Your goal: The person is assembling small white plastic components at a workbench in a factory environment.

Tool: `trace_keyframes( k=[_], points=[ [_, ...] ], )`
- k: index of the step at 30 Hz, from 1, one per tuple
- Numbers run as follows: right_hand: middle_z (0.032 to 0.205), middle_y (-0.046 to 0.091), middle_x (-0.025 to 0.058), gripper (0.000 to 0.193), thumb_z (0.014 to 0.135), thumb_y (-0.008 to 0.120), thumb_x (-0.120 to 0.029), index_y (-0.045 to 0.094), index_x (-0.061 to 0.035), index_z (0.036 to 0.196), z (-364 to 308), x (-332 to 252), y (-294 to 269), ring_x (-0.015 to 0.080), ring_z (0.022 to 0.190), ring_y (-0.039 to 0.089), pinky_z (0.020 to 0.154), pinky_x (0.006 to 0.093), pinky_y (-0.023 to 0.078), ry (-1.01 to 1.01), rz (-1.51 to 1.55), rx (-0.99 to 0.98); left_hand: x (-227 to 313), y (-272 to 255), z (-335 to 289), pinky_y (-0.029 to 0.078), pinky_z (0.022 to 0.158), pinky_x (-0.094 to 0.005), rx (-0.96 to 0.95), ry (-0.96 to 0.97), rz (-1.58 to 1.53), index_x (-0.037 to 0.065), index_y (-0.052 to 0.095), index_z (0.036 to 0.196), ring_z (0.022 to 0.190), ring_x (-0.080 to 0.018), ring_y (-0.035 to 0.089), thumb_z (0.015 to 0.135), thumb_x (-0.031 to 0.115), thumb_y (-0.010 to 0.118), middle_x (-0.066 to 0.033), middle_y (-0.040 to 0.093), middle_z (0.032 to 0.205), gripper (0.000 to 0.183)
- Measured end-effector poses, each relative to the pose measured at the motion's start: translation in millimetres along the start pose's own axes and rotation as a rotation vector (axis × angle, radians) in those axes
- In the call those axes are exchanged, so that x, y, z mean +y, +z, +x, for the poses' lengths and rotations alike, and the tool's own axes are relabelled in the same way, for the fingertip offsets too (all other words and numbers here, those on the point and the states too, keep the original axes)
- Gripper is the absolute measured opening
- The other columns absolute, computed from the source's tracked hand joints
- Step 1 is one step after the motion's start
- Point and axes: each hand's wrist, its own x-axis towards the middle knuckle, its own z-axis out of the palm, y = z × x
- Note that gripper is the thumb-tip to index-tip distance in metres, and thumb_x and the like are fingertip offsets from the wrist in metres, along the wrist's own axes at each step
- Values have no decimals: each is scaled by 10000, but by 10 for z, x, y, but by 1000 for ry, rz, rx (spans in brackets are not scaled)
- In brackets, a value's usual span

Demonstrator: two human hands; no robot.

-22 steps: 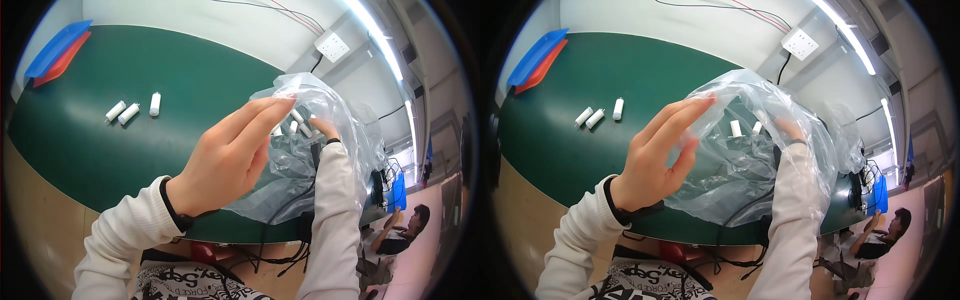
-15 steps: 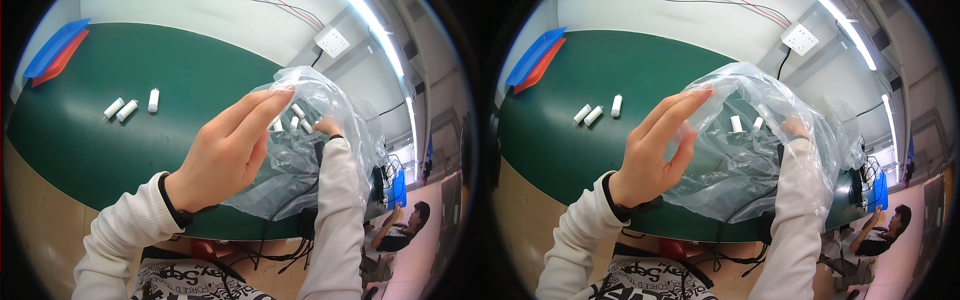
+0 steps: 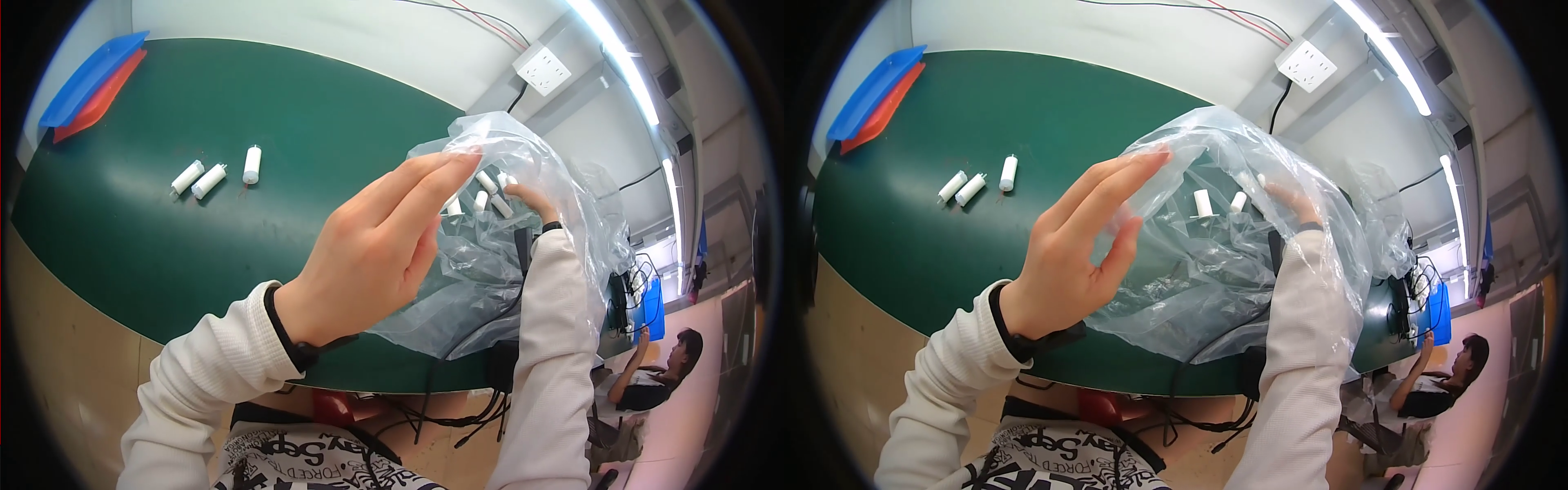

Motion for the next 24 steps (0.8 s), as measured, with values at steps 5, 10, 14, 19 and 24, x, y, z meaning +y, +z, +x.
trace_keyframes(
  k=[5, 10, 14, 19, 24],
  points=[
    [936, 635, 98, 669, 561, 768, -308, 557, -4, 1119, -177, -613, 117, 228, 874, 593, 786, 329, 459, 164, -62, -341, -94, -51, -52, 494, 790, -293, 2, -3, 42, -2, 505, 1234, 1005, -296, 588, 740, -124, 521, -166, 556, 1177, 509],
    [995, 637, 129, 617, 580, 719, -269, 569, -30, 1129, 8, -144, 207, 240, 906, 605, 822, 327, 453, -117, -369, -47, -60, 16, -19, 500, 749, -288, 10, 27, 19, 0, 500, 1240, 993, -291, 591, 740, -123, 523, -164, 550, 1186, 515],
    [1019, 630, 116, 574, 642, 686, -283, 560, -28, 1140, 143, 12, 138, 211, 934, 589, 828, 325, 447, -89, -337, -41, -68, 23, -22, 499, 750, -290, 7, 26, 24, 1, 496, 1244, 990, -293, 591, 738, -123, 524, -164, 547, 1192, 522],
    [998, 618, 80, 545, 669, 673, -305, 561, -44, 1134, 87, -316, 462, 178, 905, 569, 797, 302, 439, -205, 199, -160, -119, 23, -43, 499, 748, -289, 6, 19, 63, 3, 496, 1241, 954, -283, 598, 734, -123, 525, -162, 545, 1194, 523],
    [983, 605, 57, 522, 671, 682, -303, 573, -55, 1118, -47, -362, 484, 162, 872, 553, 763, 286, 433, -91, 287, -252, -112, 2, -41, 498, 745, -287, 8, -22, 56, 5, 491, 1243, 939, -279, 601, 731, -121, 527, -163, 540, 1200, 528]
  ],
)
